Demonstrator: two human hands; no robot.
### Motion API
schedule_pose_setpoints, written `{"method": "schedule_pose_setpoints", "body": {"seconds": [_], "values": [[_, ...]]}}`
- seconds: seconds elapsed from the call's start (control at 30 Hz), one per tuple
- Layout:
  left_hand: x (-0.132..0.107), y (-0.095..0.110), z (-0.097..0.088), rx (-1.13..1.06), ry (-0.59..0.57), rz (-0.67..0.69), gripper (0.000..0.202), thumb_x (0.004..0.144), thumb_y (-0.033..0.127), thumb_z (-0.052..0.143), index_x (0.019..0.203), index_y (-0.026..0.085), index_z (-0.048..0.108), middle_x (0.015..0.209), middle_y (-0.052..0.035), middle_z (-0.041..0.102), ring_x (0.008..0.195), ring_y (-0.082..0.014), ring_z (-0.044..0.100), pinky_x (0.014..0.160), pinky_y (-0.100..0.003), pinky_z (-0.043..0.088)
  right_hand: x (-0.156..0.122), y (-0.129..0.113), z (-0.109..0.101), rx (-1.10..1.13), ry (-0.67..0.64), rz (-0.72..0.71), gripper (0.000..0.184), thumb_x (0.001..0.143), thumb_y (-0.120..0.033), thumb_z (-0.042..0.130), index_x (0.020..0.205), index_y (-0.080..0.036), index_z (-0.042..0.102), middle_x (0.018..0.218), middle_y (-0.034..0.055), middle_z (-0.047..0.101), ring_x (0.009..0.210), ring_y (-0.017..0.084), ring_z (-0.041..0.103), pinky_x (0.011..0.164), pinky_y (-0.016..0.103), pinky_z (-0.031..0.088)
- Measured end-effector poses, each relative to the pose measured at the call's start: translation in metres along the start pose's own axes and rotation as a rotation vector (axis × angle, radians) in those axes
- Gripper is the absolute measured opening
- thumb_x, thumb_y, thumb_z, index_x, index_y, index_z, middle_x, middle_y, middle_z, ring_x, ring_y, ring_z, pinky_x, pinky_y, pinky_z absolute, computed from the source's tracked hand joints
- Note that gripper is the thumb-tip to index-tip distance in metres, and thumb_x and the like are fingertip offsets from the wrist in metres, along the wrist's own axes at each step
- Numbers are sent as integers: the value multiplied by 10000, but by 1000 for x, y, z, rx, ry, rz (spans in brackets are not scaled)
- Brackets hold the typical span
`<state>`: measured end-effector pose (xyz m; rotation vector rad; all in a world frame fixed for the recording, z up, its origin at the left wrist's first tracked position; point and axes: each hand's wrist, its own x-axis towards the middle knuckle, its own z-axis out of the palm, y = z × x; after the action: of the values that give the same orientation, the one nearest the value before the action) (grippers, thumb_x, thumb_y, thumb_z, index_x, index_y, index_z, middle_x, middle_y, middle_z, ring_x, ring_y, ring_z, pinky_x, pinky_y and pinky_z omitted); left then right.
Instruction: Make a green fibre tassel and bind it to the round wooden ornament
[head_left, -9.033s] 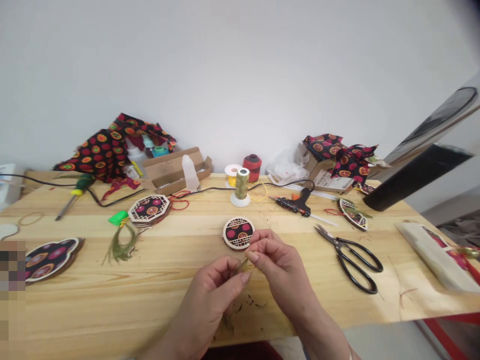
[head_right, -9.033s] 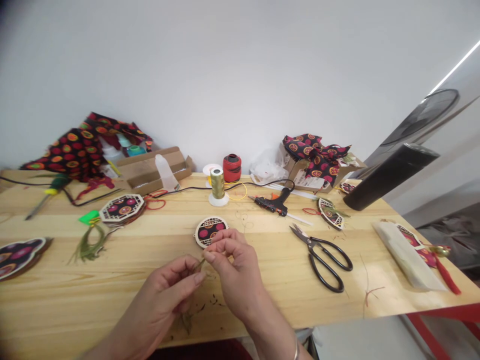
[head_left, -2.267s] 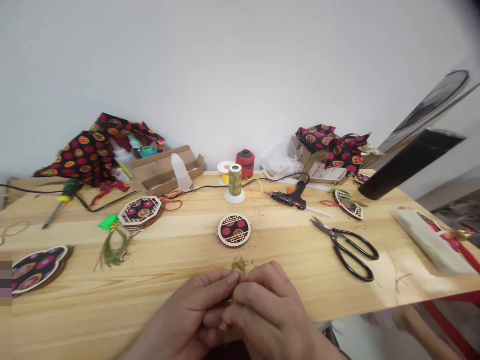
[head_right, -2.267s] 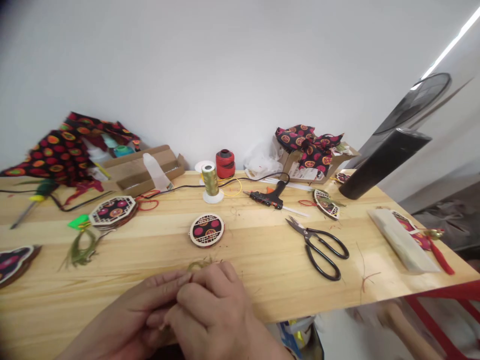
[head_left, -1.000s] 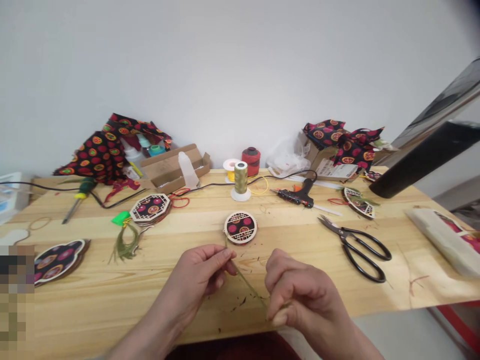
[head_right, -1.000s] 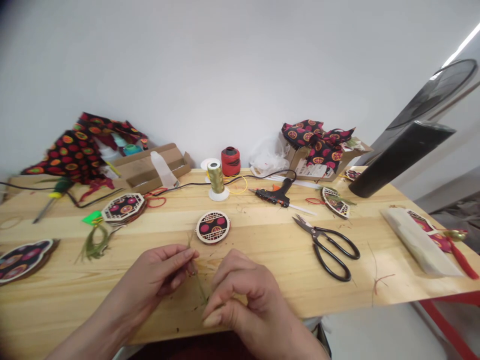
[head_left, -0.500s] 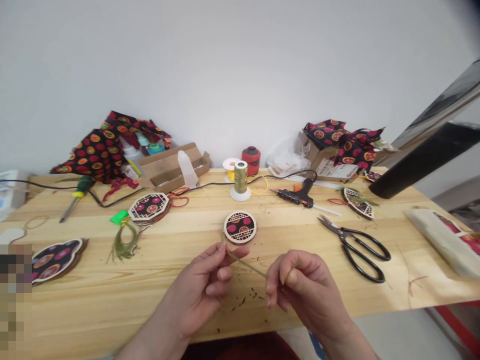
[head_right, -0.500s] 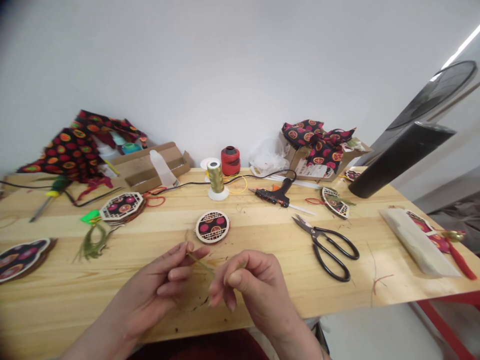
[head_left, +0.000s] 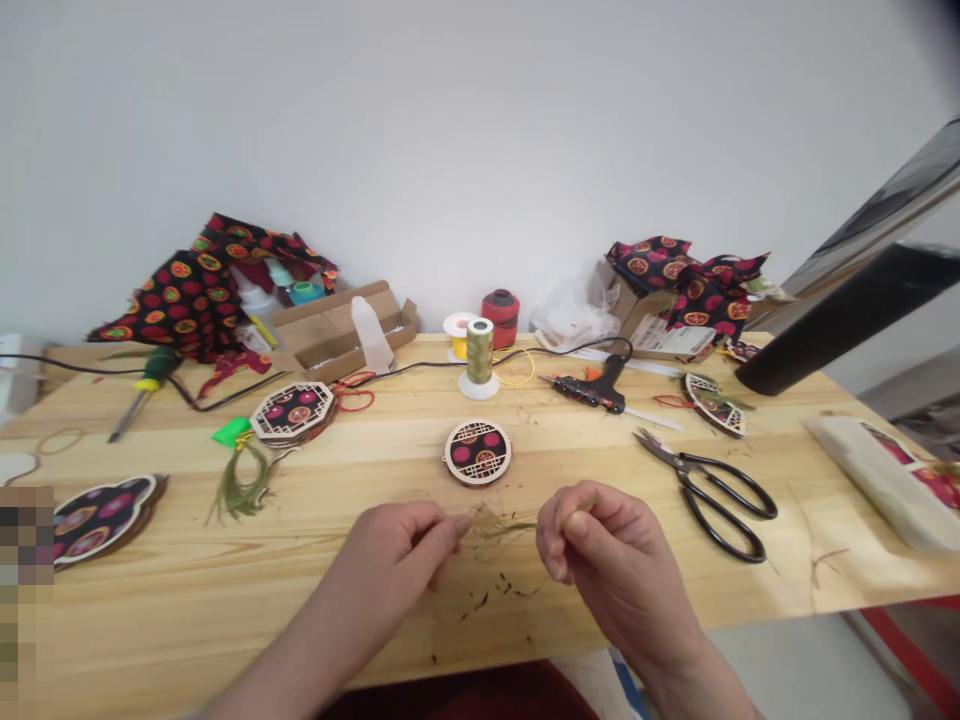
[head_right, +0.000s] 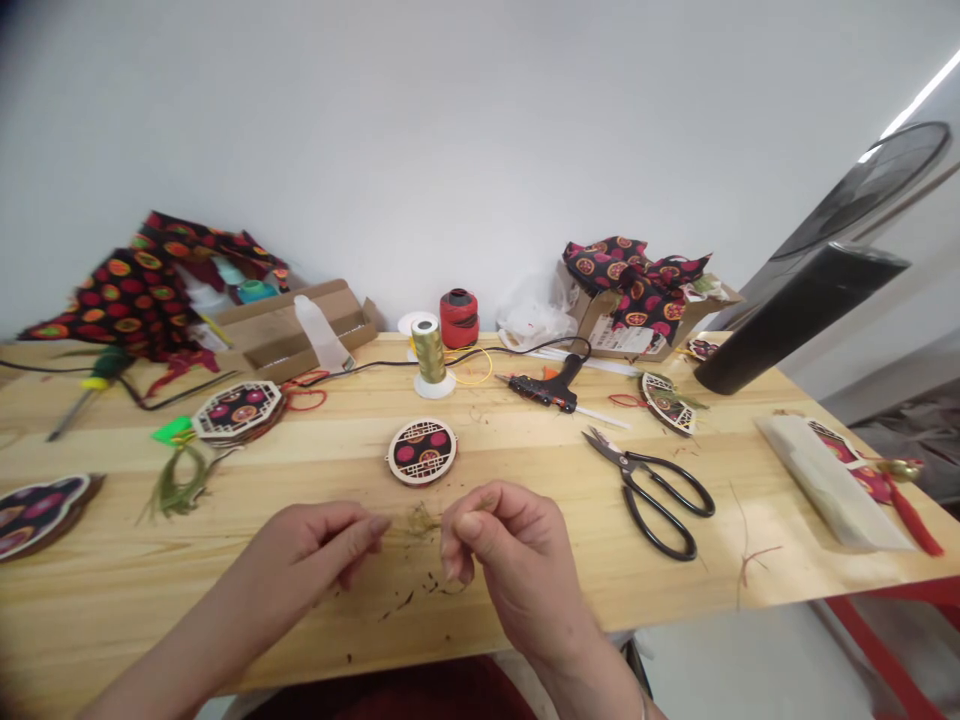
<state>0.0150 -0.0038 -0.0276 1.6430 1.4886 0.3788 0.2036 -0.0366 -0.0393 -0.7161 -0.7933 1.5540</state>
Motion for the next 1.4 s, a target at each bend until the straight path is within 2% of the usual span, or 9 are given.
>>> {"method": "schedule_pose_setpoints", "body": {"seconds": [0.1,0.17,0.3,0.37,0.47,0.57,0.7,1.0,1.4], "values": [[-1,-3,-6,302,355,182,238,811,355,501,715,209,662,761,-45,665,696,-221,596,659,-332,418,1,0,1,-8,19,1,138,784,-217,643,671,-141,624,563,1,578,488,70,486,475,185,330],[-2,-4,-6,285,482,313,223,828,299,479,895,212,673,1031,-80,640,870,-241,597,788,-362,417,1,0,2,-6,16,4,139,782,-221,645,670,-141,623,563,0,577,485,68,483,472,184,329],[-9,3,0,-44,214,413,308,872,264,424,1110,267,621,1221,-65,567,881,-190,593,800,-329,441,1,-1,7,-11,5,16,148,783,-222,644,663,-139,617,558,-2,573,487,67,480,475,184,330],[-13,9,6,-204,7,299,347,849,299,489,1183,272,580,954,-44,663,629,-143,573,615,-277,465,1,-1,9,-15,-8,25,149,783,-224,642,665,-137,615,561,2,577,490,70,481,475,188,331],[-13,15,15,-341,-159,214,361,799,290,579,1158,256,601,646,23,623,546,-123,517,532,-229,427,-1,-2,12,-25,-22,42,160,775,-231,649,654,-133,611,559,4,578,479,68,466,466,190,322],[-7,17,18,-358,-136,240,174,802,230,562,902,210,702,650,14,633,596,-123,542,572,-220,423,-1,-3,11,-44,1,55,172,771,-243,656,647,-136,604,546,-2,572,470,63,454,463,189,303],[-3,13,16,-259,-123,332,210,837,221,509,692,181,656,592,25,574,581,-113,515,580,-212,400,-1,-2,7,-36,28,58,179,767,-248,662,642,-138,596,532,-15,550,462,57,433,477,199,289],[-3,5,11,-86,-119,413,231,898,244,407,787,195,604,652,29,545,638,-121,516,616,-213,382,1,-3,2,52,35,-11,157,794,-224,631,669,-143,582,508,-32,492,460,59,371,475,215,233],[12,-8,2,-18,10,385,240,880,229,422,774,222,637,776,-12,642,761,-173,579,719,-265,417,-7,-45,-8,20,152,-188,195,787,-235,655,623,-176,567,510,-38,408,466,71,309,440,217,241]]}}
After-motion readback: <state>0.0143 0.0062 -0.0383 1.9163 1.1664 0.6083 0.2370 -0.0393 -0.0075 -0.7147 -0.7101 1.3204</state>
